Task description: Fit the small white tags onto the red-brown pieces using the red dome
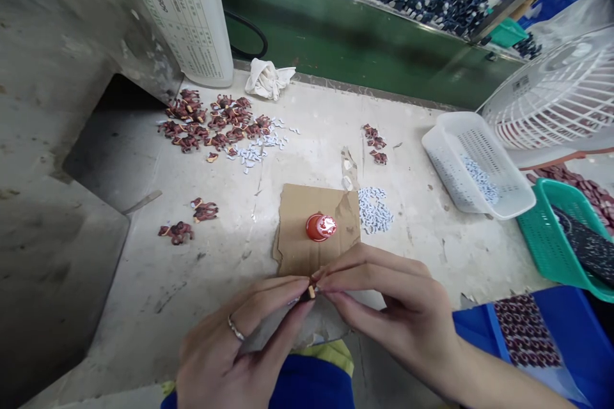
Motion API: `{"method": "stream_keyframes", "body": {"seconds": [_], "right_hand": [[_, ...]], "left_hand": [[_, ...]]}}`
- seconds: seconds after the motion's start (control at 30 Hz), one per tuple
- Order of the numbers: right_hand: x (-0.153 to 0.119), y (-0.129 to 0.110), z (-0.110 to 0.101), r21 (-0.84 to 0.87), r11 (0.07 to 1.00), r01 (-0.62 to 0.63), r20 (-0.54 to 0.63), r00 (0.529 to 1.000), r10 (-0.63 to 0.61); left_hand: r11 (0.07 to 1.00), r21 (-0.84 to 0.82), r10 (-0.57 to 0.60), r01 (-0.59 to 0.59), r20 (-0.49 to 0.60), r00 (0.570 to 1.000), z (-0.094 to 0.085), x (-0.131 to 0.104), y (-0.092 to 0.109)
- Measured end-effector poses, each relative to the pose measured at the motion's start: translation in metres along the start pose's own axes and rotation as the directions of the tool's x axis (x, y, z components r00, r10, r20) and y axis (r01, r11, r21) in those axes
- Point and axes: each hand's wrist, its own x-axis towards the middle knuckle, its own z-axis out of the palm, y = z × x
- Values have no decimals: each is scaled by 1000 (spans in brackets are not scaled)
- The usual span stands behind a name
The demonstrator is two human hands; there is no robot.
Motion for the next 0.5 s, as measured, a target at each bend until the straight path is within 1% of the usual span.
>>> {"method": "stream_keyframes", "body": {"seconds": [0.1,0.17,0.23,0.27,0.33,0.4,0.47,0.5], "right_hand": [[-3,-2,-2,-161,982,100,53,994,-92],[-5,-3,-5,-284,940,187,73,982,-173],[-6,-3,-7,-333,912,238,93,971,-219],[-6,-3,-8,-316,919,237,91,971,-220],[-5,-4,-8,-220,960,171,60,985,-162],[-1,-6,-5,-106,993,43,32,999,-40],[4,-8,-2,-29,998,-57,59,997,59],[8,-8,-3,-11,996,-84,83,993,84]], "left_hand": [[999,-10,34,-34,-26,999,2,-1,-2],[998,-21,54,-55,-53,997,3,0,-3],[998,-28,61,-62,-45,997,2,3,-2],[998,-34,52,-53,-27,998,2,4,-2],[999,-43,18,-18,12,1000,1,7,0],[999,-48,-15,15,7,1000,1,9,1],[1000,5,3,-3,-13,1000,0,6,-1],[999,47,15,-14,-25,1000,-2,3,-3]]}}
